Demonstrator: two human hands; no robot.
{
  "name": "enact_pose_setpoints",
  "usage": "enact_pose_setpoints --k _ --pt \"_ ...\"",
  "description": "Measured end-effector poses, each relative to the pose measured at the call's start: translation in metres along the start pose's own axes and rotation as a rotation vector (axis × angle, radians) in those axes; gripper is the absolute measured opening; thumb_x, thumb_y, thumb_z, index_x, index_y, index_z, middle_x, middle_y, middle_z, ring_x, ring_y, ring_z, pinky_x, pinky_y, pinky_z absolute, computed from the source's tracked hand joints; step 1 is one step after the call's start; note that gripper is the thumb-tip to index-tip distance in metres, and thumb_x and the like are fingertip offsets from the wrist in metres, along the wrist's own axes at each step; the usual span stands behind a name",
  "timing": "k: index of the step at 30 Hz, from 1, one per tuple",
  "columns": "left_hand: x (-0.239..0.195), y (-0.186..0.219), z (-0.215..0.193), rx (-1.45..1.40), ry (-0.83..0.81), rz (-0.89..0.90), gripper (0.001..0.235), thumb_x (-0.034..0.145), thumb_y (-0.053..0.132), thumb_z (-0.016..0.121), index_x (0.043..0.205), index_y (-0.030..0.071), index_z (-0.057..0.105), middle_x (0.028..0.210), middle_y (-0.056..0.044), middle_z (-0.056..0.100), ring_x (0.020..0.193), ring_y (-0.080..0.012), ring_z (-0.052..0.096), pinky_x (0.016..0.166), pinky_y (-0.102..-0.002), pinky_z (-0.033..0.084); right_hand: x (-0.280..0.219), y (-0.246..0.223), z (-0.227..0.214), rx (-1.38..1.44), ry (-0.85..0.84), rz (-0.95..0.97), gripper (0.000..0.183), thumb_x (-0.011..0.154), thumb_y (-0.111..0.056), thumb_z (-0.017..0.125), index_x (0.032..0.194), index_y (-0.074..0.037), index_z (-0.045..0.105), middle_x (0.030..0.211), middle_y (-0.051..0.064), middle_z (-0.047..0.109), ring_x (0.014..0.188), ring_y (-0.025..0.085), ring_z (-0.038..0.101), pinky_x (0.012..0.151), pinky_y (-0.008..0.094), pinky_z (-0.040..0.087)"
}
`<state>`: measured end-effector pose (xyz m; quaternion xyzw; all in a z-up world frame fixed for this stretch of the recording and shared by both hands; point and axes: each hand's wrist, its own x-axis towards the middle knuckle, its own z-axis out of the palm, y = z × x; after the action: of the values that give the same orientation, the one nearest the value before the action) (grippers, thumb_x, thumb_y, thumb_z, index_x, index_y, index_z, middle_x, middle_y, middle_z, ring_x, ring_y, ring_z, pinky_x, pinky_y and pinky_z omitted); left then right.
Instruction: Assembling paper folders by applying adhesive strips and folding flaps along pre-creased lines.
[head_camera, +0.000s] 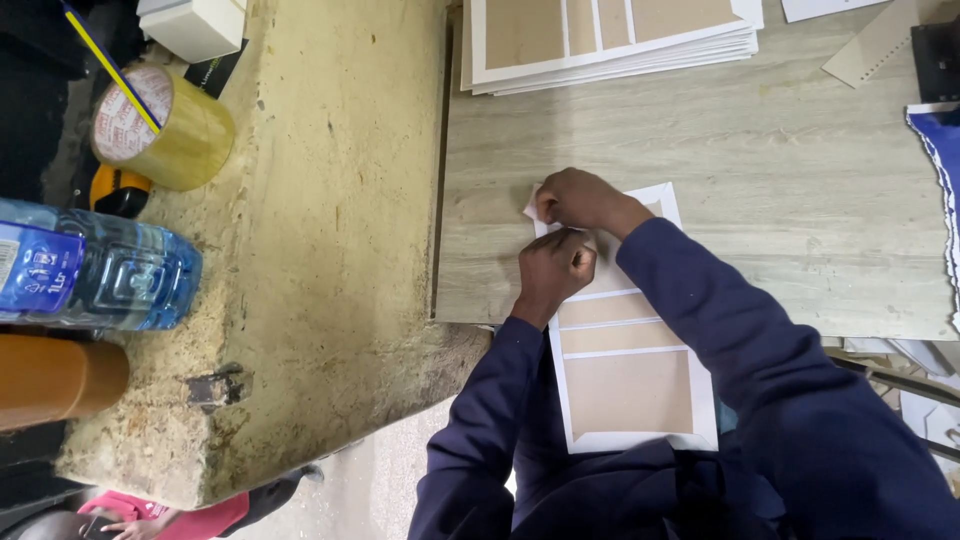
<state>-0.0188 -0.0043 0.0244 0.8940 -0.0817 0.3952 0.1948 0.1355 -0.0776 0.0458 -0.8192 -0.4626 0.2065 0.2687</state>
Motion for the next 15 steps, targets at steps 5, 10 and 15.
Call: enact_pose_setpoints --k 5,10,15 --pt "-0.014 -0.01 0.017 0.003 0.04 -0.035 0.021 0.072 0.008 0.072 0.086 0.021 0.079 0.077 -0.003 0.079 0.08 -0.0215 0.082 0.066 -0.029 0.064 -0.059 0.071 -0.044 -0.143 0.008 0.339 0.009 0.088 -0.023 0.079 0.089 -0.027 0.087 0.096 0.008 0.084 0.101 0.042 0.079 0.087 0.053 0.062" --pt "-0.014 -0.01 -0.004 -0.214 -0.057 -0.21 0.022 0.084 0.004 0.071 0.092 0.021 0.081 0.089 -0.001 0.084 0.091 -0.0211 0.083 0.076 -0.033 0.067 -0.141 0.148 -0.08 -0.191 0.104 0.538 0.01 0.086 -0.025 0.086 0.096 -0.025 0.089 0.096 0.013 0.086 0.103 0.045 0.08 0.086 0.055 0.063" --pt "-0.049 0.007 -0.053 -0.453 0.107 -0.625 0.015 0.103 0.024 0.065 0.097 0.019 0.078 0.094 0.004 0.081 0.085 -0.0108 0.074 0.055 -0.03 0.054 -0.211 0.17 -0.068 -0.134 0.436 0.404 0.008 0.097 -0.016 0.072 0.095 -0.02 0.079 0.097 0.0 0.079 0.09 0.024 0.073 0.073 0.04 0.052"
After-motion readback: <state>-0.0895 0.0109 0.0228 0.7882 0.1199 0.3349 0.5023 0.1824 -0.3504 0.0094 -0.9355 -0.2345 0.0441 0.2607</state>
